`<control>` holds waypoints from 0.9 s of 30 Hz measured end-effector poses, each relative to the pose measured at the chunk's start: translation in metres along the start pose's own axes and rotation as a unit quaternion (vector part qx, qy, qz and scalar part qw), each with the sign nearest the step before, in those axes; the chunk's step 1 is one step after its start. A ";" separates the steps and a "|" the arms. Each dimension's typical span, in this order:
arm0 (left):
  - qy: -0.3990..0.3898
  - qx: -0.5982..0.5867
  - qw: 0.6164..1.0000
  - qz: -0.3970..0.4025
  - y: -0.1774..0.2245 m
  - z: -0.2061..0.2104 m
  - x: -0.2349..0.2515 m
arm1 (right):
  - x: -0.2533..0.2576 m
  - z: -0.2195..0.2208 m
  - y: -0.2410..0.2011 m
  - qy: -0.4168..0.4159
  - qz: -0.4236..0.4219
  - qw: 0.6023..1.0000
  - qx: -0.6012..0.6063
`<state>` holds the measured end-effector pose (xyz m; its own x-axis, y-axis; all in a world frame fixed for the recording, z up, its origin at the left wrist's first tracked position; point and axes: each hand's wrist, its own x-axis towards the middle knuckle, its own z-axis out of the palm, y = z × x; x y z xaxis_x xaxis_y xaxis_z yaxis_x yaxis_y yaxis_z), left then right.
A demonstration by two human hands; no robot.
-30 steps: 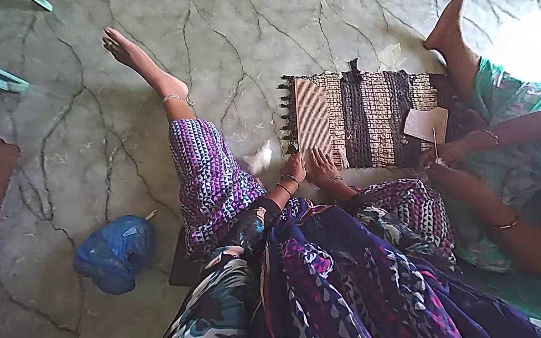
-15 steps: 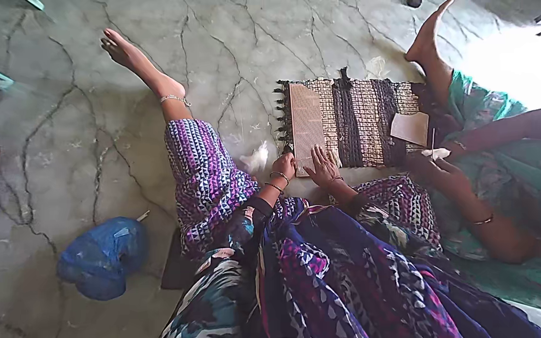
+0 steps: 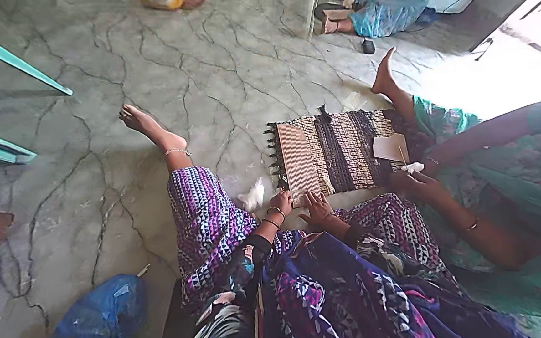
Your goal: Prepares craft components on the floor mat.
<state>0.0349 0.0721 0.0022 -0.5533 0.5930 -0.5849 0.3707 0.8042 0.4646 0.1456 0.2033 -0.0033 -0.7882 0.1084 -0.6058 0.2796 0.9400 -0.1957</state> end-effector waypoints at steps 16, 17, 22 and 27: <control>0.042 0.029 0.999 -0.005 0.065 -0.027 -0.106 | -0.040 -0.051 -0.009 0.050 -0.012 0.998 -0.030; 0.047 0.035 0.998 -0.004 0.069 -0.026 -0.115 | -0.044 -0.051 -0.006 0.067 -0.042 0.997 -0.014; 0.049 0.079 0.996 -0.007 0.038 0.010 -0.089 | -0.024 -0.028 0.010 0.094 -0.076 0.993 -0.014; 0.083 0.108 0.991 -0.006 -0.013 0.048 -0.056 | -0.037 -0.027 0.006 0.082 -0.093 0.991 -0.042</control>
<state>0.0972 0.0309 -0.0032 -0.6671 0.5830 -0.4639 0.5045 0.8116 0.2945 0.1618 0.2134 0.0390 -0.9022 -0.0251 -0.4306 0.0798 0.9714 -0.2238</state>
